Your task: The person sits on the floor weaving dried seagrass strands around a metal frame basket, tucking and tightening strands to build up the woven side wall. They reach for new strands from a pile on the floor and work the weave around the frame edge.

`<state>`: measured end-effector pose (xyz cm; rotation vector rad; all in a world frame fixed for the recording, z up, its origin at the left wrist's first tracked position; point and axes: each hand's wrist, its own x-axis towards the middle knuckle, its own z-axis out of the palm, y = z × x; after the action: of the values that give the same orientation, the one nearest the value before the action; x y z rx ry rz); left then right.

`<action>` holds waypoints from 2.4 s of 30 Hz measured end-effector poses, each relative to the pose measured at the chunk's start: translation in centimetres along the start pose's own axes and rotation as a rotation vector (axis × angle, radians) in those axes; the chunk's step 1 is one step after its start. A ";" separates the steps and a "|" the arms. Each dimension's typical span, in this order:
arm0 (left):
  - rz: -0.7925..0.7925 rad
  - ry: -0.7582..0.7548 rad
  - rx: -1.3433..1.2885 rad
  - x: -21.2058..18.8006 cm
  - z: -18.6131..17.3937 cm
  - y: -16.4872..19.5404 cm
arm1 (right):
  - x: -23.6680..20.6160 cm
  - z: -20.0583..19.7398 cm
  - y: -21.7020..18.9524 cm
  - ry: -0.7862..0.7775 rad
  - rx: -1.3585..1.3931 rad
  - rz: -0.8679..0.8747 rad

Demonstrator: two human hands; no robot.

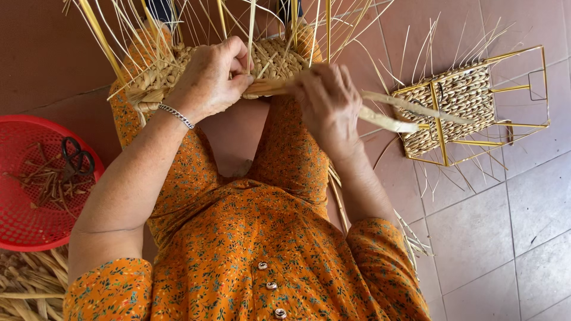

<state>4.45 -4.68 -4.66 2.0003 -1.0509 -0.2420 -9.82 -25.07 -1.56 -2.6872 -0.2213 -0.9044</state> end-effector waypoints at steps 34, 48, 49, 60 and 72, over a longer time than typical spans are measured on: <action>0.204 0.091 0.665 -0.9 5.5 2.5 | 2.9 -1.5 -0.3 -0.009 -0.094 0.054; 0.099 0.052 0.061 -0.9 0.4 3.3 | 1.4 0.9 0.7 -0.233 0.476 0.398; 0.049 0.027 0.055 -0.8 0.4 3.3 | 1.3 1.8 1.2 -0.233 0.515 0.432; 0.161 0.145 -0.084 -1.4 1.2 1.5 | -2.2 3.0 -2.2 0.059 0.748 0.344; 0.186 0.247 0.268 -0.8 4.1 2.1 | -1.0 1.3 -1.7 0.052 1.257 0.316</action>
<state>0.65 -7.09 -5.80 2.0846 -1.1455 0.2515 -10.26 -23.10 -2.75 -1.4660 -0.2310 -0.4574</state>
